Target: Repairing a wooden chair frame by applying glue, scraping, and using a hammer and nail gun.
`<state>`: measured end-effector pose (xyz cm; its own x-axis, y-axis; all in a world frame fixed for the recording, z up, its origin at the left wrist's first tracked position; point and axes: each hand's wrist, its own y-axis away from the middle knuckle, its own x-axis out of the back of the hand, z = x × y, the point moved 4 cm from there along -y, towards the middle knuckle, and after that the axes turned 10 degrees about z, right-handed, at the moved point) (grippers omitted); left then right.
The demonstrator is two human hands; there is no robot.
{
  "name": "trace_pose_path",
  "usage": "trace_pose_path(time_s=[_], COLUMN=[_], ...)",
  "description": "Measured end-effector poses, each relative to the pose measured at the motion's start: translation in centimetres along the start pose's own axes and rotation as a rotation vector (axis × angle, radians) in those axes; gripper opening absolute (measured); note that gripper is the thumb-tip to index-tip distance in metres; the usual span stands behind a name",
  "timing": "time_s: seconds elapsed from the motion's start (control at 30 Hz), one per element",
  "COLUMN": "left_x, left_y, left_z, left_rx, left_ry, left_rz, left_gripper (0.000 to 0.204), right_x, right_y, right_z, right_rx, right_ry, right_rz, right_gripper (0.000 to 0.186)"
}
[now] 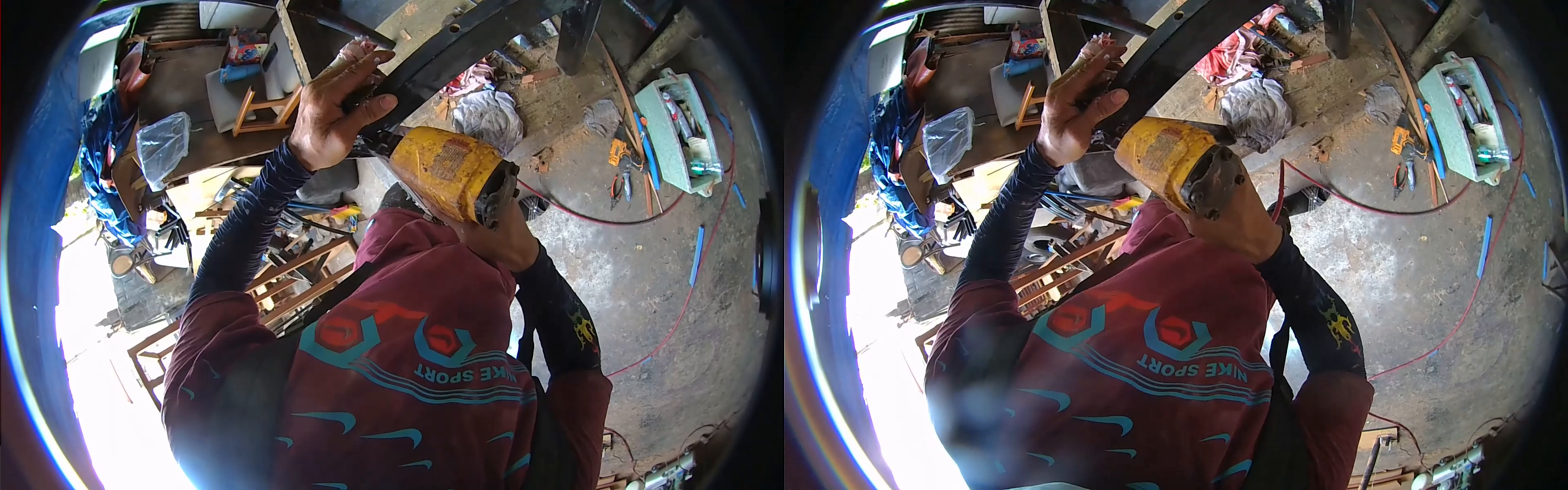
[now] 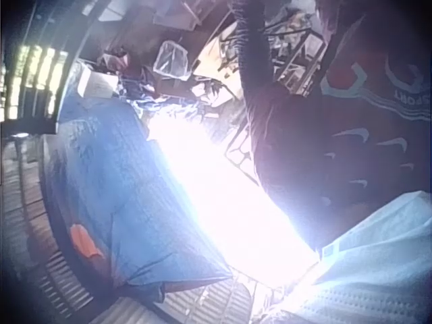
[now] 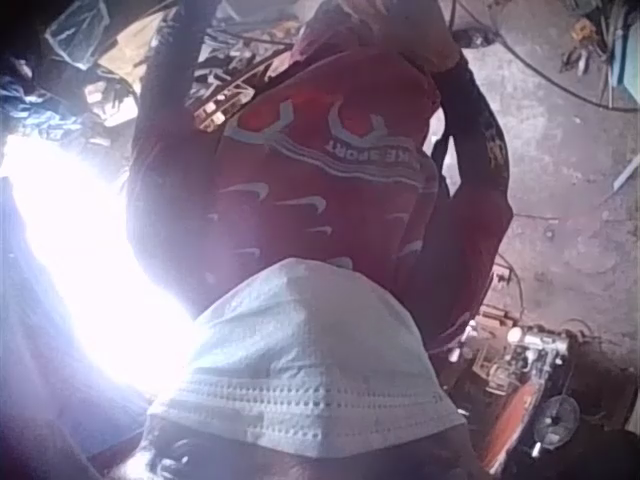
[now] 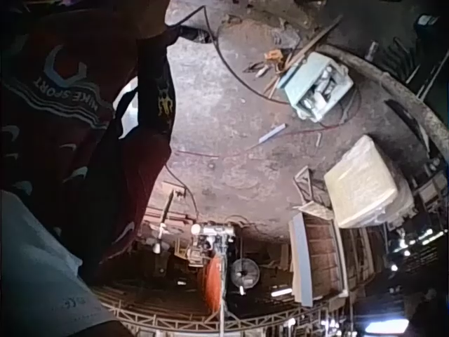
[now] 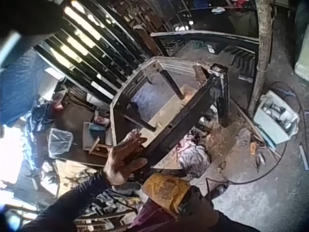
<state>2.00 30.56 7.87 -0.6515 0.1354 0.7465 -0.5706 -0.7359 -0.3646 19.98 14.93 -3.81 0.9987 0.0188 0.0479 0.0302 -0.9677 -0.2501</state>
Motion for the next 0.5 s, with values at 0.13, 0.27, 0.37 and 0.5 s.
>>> trace_pose_path(time_s=[0.13,0.27,0.37,0.5], left_x=[0.0,0.1,0.1,0.3], left_y=[0.0,-0.1,-0.2,-0.2], left_z=[0.0,0.1,0.3,0.8], left_rx=[0.007,-0.031,-0.021,-0.008], left_ry=[0.002,-0.027,-0.007,-0.058], left_rz=[-0.012,-0.008,-0.019,-0.040], left_gripper=[0.055,0.054,0.054,0.055], right_x=[-0.1,-0.3,0.2,0.9], right_y=[0.4,0.8,0.5,-0.3], right_z=[-1.2,-1.9,-2.4,-1.9], right_rx=[0.005,-0.065,0.057,0.005], right_ry=[0.074,0.045,0.054,0.065], right_rz=[0.043,0.075,0.093,0.024], right_gripper=[0.037,0.029,0.031,0.040])
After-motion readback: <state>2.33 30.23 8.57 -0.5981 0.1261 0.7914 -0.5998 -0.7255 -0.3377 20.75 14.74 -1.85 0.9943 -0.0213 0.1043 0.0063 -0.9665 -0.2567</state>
